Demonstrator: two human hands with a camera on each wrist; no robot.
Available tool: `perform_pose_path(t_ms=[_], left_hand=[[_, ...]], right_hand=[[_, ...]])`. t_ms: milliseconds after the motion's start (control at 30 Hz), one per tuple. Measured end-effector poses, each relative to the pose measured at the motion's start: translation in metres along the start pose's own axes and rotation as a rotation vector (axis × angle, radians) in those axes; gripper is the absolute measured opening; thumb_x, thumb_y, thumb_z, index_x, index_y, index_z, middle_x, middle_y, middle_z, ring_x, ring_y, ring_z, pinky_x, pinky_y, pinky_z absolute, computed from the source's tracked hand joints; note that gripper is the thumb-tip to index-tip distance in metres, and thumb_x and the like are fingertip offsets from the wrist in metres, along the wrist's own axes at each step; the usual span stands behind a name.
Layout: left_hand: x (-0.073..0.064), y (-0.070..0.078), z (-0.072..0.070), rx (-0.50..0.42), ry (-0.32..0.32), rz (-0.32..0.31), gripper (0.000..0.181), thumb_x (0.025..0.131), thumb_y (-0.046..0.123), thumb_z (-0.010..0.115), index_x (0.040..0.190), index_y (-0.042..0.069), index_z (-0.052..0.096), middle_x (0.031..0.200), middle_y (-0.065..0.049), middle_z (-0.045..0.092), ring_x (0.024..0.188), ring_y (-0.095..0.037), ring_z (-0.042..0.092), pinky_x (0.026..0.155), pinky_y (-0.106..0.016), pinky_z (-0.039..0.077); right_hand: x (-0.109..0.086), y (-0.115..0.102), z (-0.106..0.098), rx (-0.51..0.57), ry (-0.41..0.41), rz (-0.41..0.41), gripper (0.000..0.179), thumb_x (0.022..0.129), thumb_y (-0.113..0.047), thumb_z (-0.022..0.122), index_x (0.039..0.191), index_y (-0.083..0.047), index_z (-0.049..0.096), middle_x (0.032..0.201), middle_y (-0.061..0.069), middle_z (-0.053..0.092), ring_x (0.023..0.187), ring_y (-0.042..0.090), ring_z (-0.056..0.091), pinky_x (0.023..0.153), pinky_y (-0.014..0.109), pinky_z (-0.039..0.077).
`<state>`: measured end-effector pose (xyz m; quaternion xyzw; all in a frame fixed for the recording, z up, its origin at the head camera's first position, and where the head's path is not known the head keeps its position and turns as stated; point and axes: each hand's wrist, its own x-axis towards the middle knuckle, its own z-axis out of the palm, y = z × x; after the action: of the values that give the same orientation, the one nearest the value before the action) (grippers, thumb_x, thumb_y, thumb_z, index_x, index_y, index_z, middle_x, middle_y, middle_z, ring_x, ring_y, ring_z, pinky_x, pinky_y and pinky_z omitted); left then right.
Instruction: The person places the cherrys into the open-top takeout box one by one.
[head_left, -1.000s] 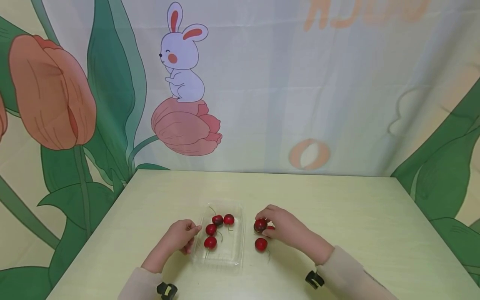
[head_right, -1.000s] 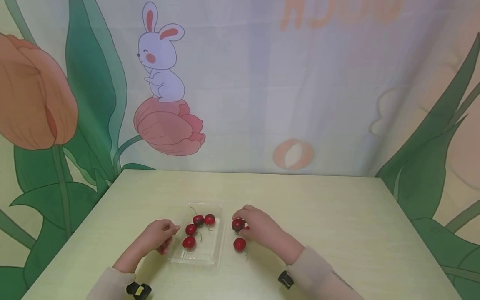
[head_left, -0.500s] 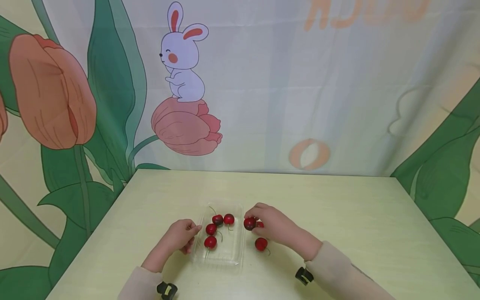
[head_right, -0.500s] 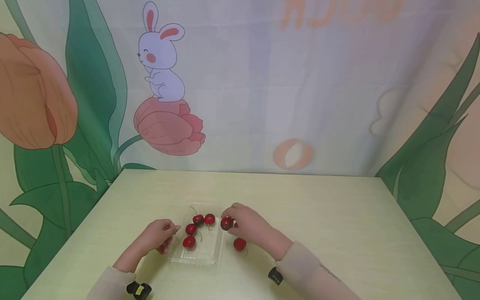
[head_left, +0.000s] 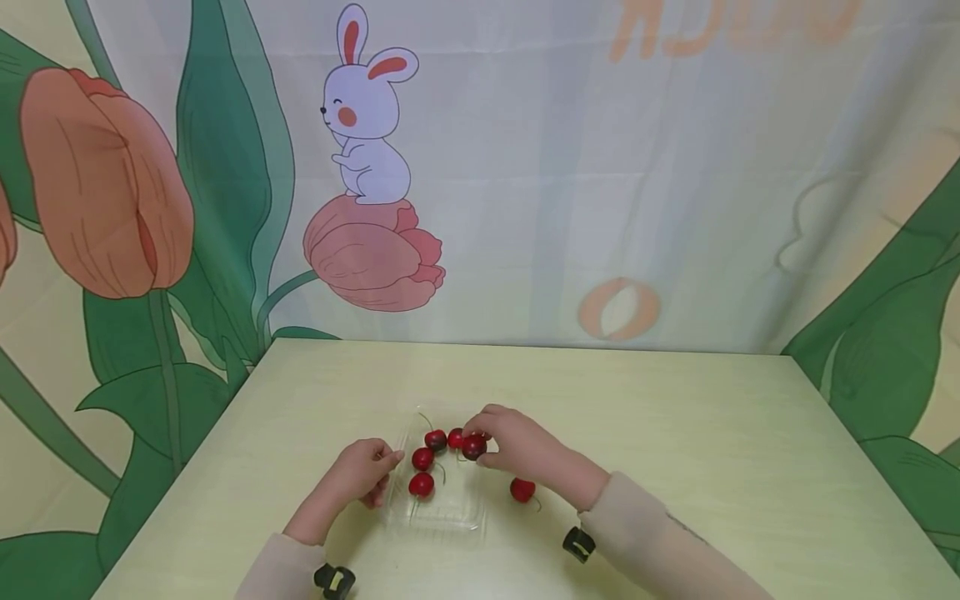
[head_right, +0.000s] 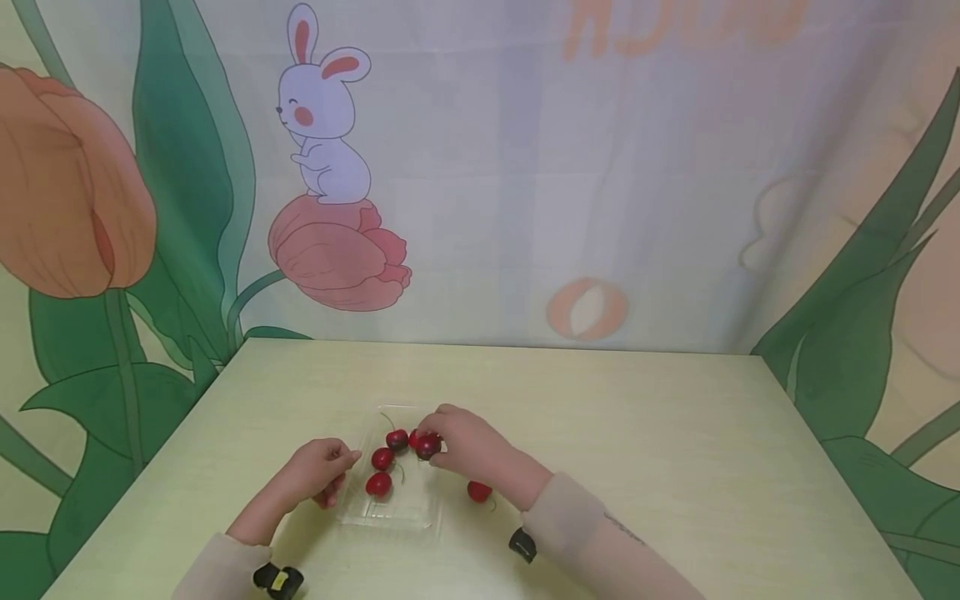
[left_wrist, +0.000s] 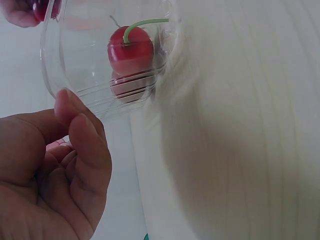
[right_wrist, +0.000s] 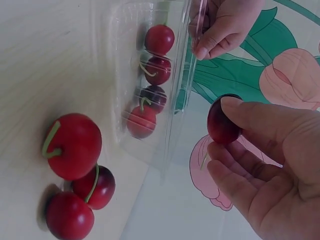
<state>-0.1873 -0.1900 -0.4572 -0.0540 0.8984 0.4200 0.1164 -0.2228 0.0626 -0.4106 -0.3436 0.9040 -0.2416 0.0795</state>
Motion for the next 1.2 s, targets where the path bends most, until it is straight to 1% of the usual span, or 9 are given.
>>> perform_pose_path(t_ms=[100, 233, 333, 467, 567, 667, 900, 1000, 1200], left_hand=[[0.0, 0.0, 0.0, 0.0, -0.001, 0.002, 0.026, 0.105, 0.02, 0.057, 0.088, 0.0, 0.057, 0.059, -0.002, 0.049, 0.046, -0.013, 0.051, 0.048, -0.025, 0.052], [-0.001, 0.0, 0.0, -0.001, -0.002, 0.001, 0.026, 0.105, 0.02, 0.057, 0.088, 0.0, 0.057, 0.06, -0.002, 0.049, 0.046, -0.013, 0.051, 0.048, -0.025, 0.052], [0.0, 0.0, 0.0, -0.004, -0.003, 0.0, 0.026, 0.105, 0.019, 0.057, 0.088, 0.0, 0.057, 0.06, -0.002, 0.049, 0.046, -0.013, 0.051, 0.048, -0.025, 0.052], [0.0, 0.0, 0.0, -0.006, -0.003, -0.016, 0.025, 0.105, 0.019, 0.058, 0.088, 0.0, 0.057, 0.059, -0.002, 0.049, 0.046, -0.013, 0.051, 0.048, -0.024, 0.052], [0.0, 0.0, 0.0, -0.006, -0.002, -0.027, 0.025, 0.104, 0.019, 0.059, 0.087, 0.001, 0.057, 0.059, -0.002, 0.049, 0.046, -0.013, 0.051, 0.048, -0.024, 0.052], [0.0, 0.0, 0.0, -0.006, -0.001, -0.018, 0.026, 0.105, 0.019, 0.057, 0.086, 0.001, 0.057, 0.059, -0.002, 0.049, 0.045, -0.012, 0.05, 0.047, -0.024, 0.052], [-0.001, 0.001, 0.0, -0.004, 0.0, -0.005, 0.028, 0.106, 0.019, 0.056, 0.085, 0.001, 0.056, 0.058, -0.001, 0.048, 0.045, -0.012, 0.05, 0.046, -0.024, 0.051], [-0.002, 0.001, 0.0, -0.007, 0.0, -0.005, 0.028, 0.106, 0.02, 0.056, 0.085, 0.001, 0.056, 0.059, -0.001, 0.048, 0.045, -0.012, 0.049, 0.046, -0.024, 0.051], [-0.002, 0.001, -0.001, -0.009, -0.002, -0.004, 0.028, 0.106, 0.019, 0.056, 0.085, 0.001, 0.056, 0.059, -0.001, 0.048, 0.044, -0.011, 0.049, 0.047, -0.024, 0.051]], right_hand=[[0.006, -0.001, 0.004, -0.005, -0.009, -0.012, 0.031, 0.088, -0.005, 0.078, 0.118, -0.005, 0.072, 0.111, 0.008, 0.07, 0.1, 0.023, 0.065, 0.095, 0.039, 0.057], [0.012, 0.0, 0.009, -0.007, -0.022, -0.008, 0.029, 0.088, -0.004, 0.078, 0.116, -0.005, 0.072, 0.107, 0.007, 0.069, 0.098, 0.022, 0.065, 0.093, 0.036, 0.056], [0.015, 0.0, 0.012, -0.002, -0.033, 0.006, 0.028, 0.087, -0.004, 0.078, 0.115, -0.005, 0.073, 0.105, 0.006, 0.069, 0.098, 0.023, 0.066, 0.092, 0.035, 0.057], [0.019, 0.002, 0.016, 0.012, -0.042, 0.02, 0.027, 0.087, -0.004, 0.079, 0.113, -0.006, 0.073, 0.102, 0.005, 0.068, 0.098, 0.023, 0.067, 0.092, 0.033, 0.058], [0.021, 0.001, 0.018, 0.024, -0.048, 0.032, 0.027, 0.087, -0.004, 0.079, 0.114, -0.007, 0.073, 0.102, 0.004, 0.068, 0.099, 0.022, 0.067, 0.093, 0.034, 0.058], [0.023, 0.001, 0.019, 0.022, -0.053, 0.044, 0.028, 0.087, -0.004, 0.079, 0.114, -0.007, 0.073, 0.103, 0.004, 0.069, 0.099, 0.022, 0.067, 0.095, 0.034, 0.057], [0.03, 0.001, 0.023, -0.003, -0.059, 0.052, 0.029, 0.087, -0.005, 0.08, 0.115, -0.005, 0.073, 0.105, 0.006, 0.07, 0.1, 0.025, 0.066, 0.095, 0.035, 0.057], [0.033, 0.001, 0.024, -0.008, -0.064, 0.058, 0.029, 0.087, -0.006, 0.08, 0.115, -0.005, 0.073, 0.105, 0.006, 0.07, 0.097, 0.022, 0.064, 0.094, 0.035, 0.056], [0.036, 0.002, 0.026, -0.051, -0.073, 0.06, 0.029, 0.087, -0.008, 0.081, 0.115, -0.006, 0.073, 0.103, 0.004, 0.069, 0.089, 0.014, 0.059, 0.091, 0.031, 0.056]])
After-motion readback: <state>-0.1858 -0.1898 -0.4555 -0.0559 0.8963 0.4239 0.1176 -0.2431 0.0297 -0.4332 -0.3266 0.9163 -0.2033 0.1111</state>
